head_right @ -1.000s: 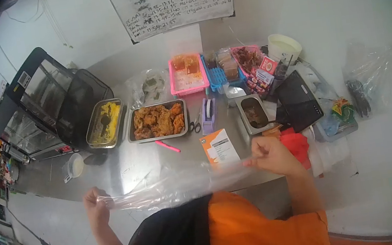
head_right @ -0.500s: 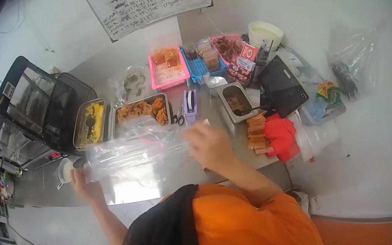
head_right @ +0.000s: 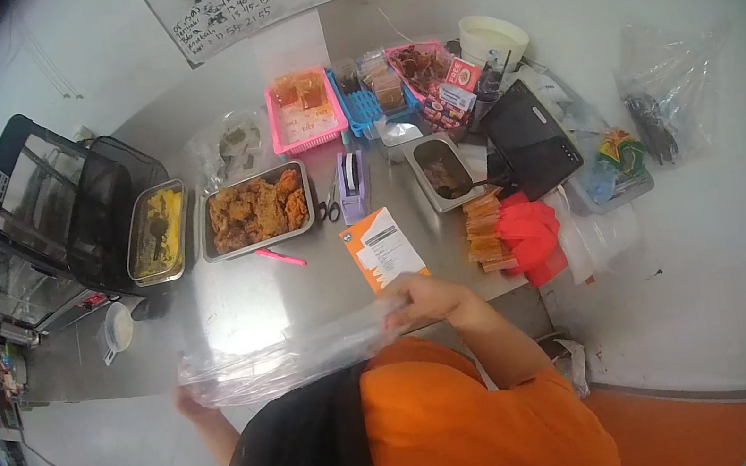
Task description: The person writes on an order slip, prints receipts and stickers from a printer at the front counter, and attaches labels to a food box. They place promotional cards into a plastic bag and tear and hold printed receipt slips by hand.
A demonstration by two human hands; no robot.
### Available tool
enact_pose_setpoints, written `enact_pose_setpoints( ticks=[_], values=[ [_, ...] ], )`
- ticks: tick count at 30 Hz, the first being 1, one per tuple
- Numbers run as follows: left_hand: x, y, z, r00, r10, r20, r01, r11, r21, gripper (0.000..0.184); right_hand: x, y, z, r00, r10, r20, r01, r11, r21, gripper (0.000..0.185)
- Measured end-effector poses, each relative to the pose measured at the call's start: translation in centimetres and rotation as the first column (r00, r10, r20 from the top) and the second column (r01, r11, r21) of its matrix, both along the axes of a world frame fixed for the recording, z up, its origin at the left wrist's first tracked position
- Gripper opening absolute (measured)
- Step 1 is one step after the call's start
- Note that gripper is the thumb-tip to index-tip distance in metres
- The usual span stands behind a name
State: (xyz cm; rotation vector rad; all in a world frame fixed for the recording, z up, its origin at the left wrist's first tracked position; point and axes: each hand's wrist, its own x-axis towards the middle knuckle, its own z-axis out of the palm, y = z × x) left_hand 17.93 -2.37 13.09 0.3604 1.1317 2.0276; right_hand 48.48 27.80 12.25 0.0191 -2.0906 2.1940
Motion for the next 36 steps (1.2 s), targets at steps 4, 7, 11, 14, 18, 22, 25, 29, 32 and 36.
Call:
enact_pose_setpoints(
  ticks=[4,7,11,14,18,22,25,29,32,36],
  values=[
    [-2.8,-2.7,-3.2,0.711,-0.629,-0.315,0.466,0.757,-0.458,0.047,-1.9,-1.6,-0.7,0.972,-0.207,-0.11,0.09,0.761,-0.643,0.026],
    [-1.1,-1.7,-6.2,0.988,-0.154,0.022,0.151,0.983,0.101,0.032,-3.1,-0.6,-2.0,0.992,0.034,0.118,0.072,0.618,-0.783,0.029],
    [-1.6,0.4,-5.4,0.991,0.058,0.121,-0.029,0.973,-0.228,0.011,-6.5,-1.6,-7.3,0.748,-0.637,0.185,0.63,0.77,0.1,0.029],
    [-2.1,1.0,-7.4,0.996,0.06,0.072,-0.031,0.933,-0.358,0.011,-7.4,-1.5,-8.2,0.539,-0.781,-0.315,0.375,-0.112,0.92,0.061],
    [-2.3,0.1,-11.2,0.994,-0.088,0.063,0.105,0.932,-0.346,0.022,-6.6,-0.7,-6.2,0.319,-0.915,0.247,0.056,0.279,0.959,0.103],
    [-1.3,1.8,-12.9,0.983,-0.177,-0.054,0.123,0.84,-0.528,0.034,-4.2,3.3,-7.3,0.482,-0.778,0.403,0.387,0.602,0.698,0.111],
    [1.6,6.4,-12.6,0.962,-0.242,-0.13,0.115,0.784,-0.61,0.025,-4.1,2.9,-4.5,0.855,-0.505,0.116,0.32,0.691,0.648,0.111],
    [2.0,10.3,-15.1,0.972,-0.233,0.001,0.197,0.822,-0.533,0.026,-6.7,-0.5,-2.8,0.968,-0.219,0.121,0.01,0.518,0.855,0.107],
    [1.4,10.9,-16.2,0.974,-0.203,-0.098,0.085,0.734,-0.673,0.035,-7.4,-2.0,-6.4,0.979,-0.161,0.125,-0.052,0.397,0.916,0.095],
    [0.6,10.6,-16.9,0.915,-0.31,-0.258,-0.013,0.618,-0.786,0.047,-7.7,-0.3,-12.3,0.89,-0.432,-0.147,0.38,0.524,0.762,0.06]
  ],
)
